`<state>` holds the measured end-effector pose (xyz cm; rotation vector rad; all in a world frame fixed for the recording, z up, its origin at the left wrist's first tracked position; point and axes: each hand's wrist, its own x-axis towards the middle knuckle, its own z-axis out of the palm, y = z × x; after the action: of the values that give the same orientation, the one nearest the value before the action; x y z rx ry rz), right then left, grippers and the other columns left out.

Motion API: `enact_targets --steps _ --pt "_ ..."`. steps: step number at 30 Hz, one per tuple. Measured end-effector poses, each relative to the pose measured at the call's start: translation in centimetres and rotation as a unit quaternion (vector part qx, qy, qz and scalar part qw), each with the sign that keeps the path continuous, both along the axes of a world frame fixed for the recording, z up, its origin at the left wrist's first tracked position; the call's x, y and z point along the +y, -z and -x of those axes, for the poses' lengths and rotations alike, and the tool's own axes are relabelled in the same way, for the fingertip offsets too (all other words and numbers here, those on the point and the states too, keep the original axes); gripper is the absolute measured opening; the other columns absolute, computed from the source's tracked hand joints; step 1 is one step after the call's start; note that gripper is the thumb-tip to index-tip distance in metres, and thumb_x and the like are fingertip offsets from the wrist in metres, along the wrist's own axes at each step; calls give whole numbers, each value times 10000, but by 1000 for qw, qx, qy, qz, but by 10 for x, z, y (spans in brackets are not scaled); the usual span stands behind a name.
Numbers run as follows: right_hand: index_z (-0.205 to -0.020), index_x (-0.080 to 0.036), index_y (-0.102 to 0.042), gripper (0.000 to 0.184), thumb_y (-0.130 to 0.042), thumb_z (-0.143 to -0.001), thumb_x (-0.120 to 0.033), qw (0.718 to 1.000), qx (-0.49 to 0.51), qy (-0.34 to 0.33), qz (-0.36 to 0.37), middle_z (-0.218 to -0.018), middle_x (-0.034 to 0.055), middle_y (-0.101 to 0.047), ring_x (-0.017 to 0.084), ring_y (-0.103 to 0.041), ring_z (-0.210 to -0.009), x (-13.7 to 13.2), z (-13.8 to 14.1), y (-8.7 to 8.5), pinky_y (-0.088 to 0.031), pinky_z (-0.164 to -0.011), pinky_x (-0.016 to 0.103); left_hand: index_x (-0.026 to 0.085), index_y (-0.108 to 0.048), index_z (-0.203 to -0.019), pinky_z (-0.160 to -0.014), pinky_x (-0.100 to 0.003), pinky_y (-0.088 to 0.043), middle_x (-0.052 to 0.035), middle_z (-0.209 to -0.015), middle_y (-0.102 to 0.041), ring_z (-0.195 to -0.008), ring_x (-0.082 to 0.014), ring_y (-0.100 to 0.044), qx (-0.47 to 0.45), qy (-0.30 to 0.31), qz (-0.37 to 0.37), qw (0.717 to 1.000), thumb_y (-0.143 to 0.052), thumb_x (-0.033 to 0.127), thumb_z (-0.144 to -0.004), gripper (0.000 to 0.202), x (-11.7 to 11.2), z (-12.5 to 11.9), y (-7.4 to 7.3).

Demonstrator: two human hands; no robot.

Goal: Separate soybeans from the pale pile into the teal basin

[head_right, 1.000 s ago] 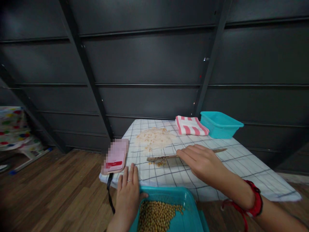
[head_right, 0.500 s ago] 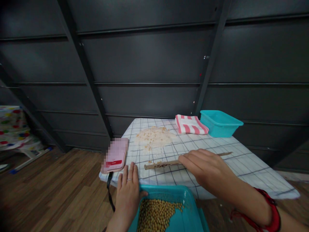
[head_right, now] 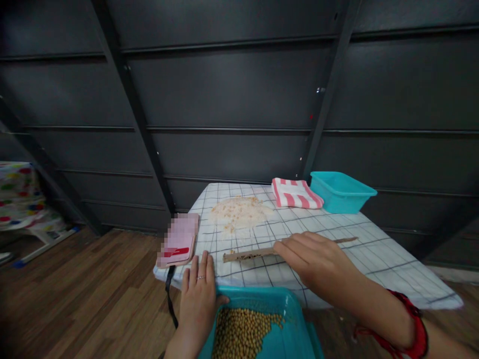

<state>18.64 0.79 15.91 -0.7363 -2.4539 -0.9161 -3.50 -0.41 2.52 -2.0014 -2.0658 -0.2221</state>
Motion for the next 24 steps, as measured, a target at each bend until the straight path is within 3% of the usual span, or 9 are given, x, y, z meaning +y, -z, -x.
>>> enact_targets --steps 9,24 --pt "-839 -155 -578 341 -316 -734 37 999 1 -4 -36 -671 35 -622 138 -548 -590 10 5 -1 -422 -555 272 125 -392 -1264 -991 -459 -362 -131 -1352 -381 -1244 -306 -349 2 1 -3 1000 -662 302 -610 730 1 0 -1" --pt "-727 -197 -543 319 -304 -805 0 998 10 12 54 -616 19 -592 134 -492 -521 -8 -1 3 -382 -510 271 123 -376 -1272 -992 -459 -364 -133 -1357 -384 -1247 -315 -341 2 1 4 1000 -674 295 -611 746 1 0 0"
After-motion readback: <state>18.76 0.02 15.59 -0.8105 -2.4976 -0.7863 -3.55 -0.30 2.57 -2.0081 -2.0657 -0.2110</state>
